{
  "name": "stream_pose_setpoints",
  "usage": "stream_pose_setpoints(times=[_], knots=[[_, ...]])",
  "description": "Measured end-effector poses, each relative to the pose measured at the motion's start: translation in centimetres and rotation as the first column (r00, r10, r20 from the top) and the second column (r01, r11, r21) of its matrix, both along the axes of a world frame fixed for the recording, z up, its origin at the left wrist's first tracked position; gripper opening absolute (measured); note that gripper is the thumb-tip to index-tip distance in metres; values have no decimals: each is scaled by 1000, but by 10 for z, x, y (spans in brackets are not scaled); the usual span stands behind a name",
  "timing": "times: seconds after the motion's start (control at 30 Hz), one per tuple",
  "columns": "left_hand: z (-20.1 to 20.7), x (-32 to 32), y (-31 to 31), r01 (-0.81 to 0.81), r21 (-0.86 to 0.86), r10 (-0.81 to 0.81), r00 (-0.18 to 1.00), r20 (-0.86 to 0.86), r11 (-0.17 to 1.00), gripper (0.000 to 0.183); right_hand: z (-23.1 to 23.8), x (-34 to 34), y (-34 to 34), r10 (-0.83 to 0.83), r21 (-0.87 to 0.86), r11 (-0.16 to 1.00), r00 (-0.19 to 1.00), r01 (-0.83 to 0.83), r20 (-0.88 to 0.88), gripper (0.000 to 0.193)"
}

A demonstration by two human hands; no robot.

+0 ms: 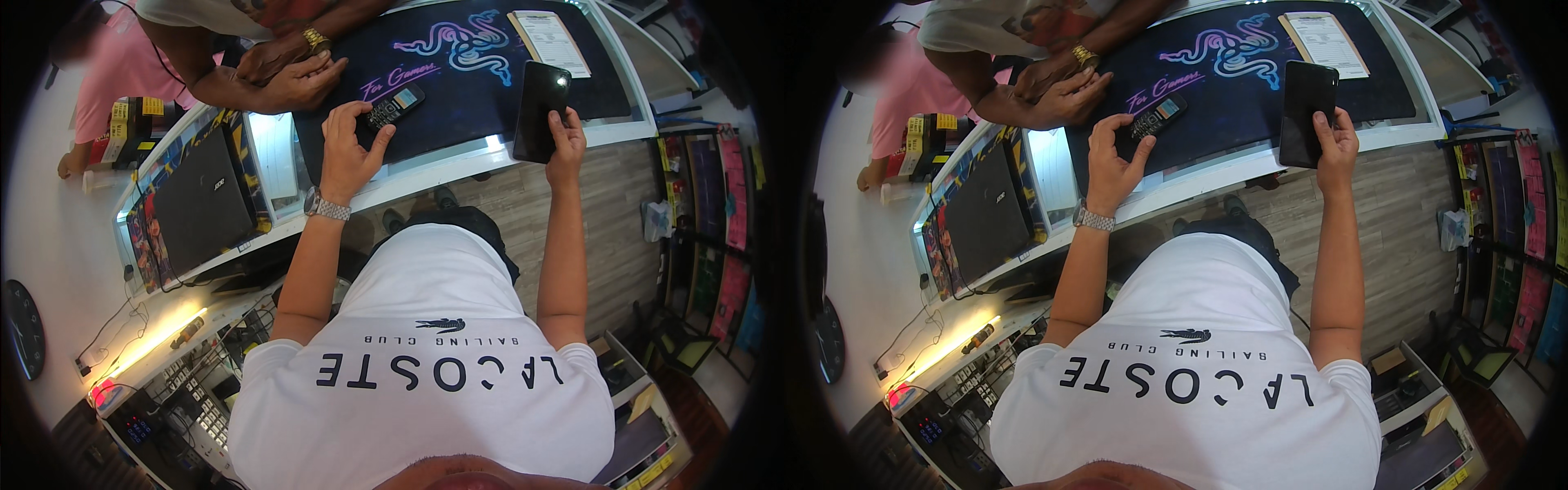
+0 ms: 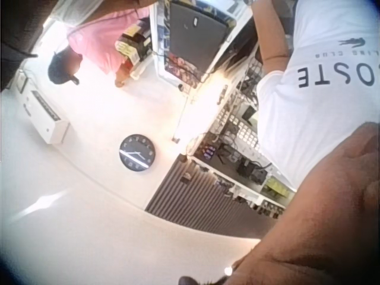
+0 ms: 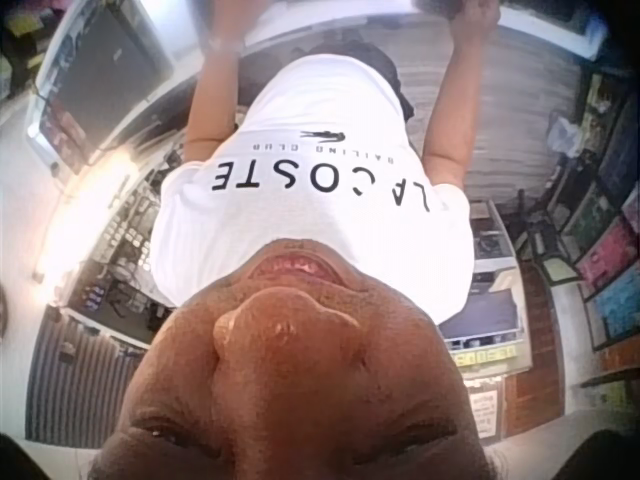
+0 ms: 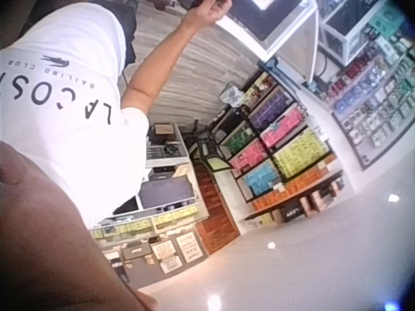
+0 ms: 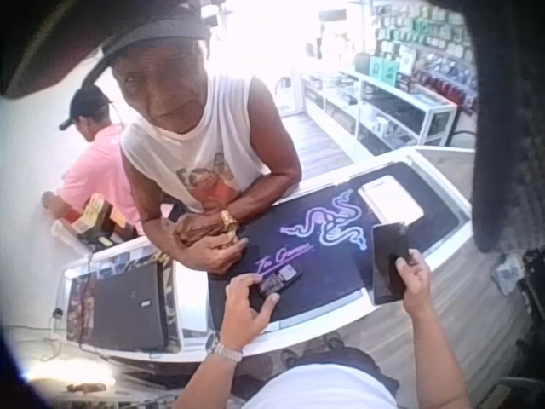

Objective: The person removes the back cover of a feature phone, extracts the battery and SIM card, then reassembles the phone by inserting the battery and SIM card back and closing the cover. The person also briefly handles a smartphone and a wallet during the process.

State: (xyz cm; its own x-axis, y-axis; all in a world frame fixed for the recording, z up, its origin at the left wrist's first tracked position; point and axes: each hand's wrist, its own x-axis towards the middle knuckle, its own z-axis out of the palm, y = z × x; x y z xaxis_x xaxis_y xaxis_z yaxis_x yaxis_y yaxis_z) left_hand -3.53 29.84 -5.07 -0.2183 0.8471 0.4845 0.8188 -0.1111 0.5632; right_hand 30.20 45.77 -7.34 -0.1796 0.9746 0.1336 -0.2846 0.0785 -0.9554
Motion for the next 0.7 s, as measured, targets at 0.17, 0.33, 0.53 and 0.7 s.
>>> stream_pose_setpoints(times=[0.17,0.33,0.53,0.7], knots=[[-1,4,-7,-7,-50,8,1000,17,999,49,0,-1,-10,-51,-10,999,997,51,52,23],[-3,3,1,-44,-81,40,998,-42,996,49,8,-3,-3,3,13,1000,1000,-4,6,23],[-6,2,1,-42,-93,38,998,-43,995,47,2,-1,-3,1,15,1000,1000,-1,11,22],[-4,2,1,-43,-97,41,999,-21,994,47,0,0,-1,14,19,1000,1000,-14,10,22]])
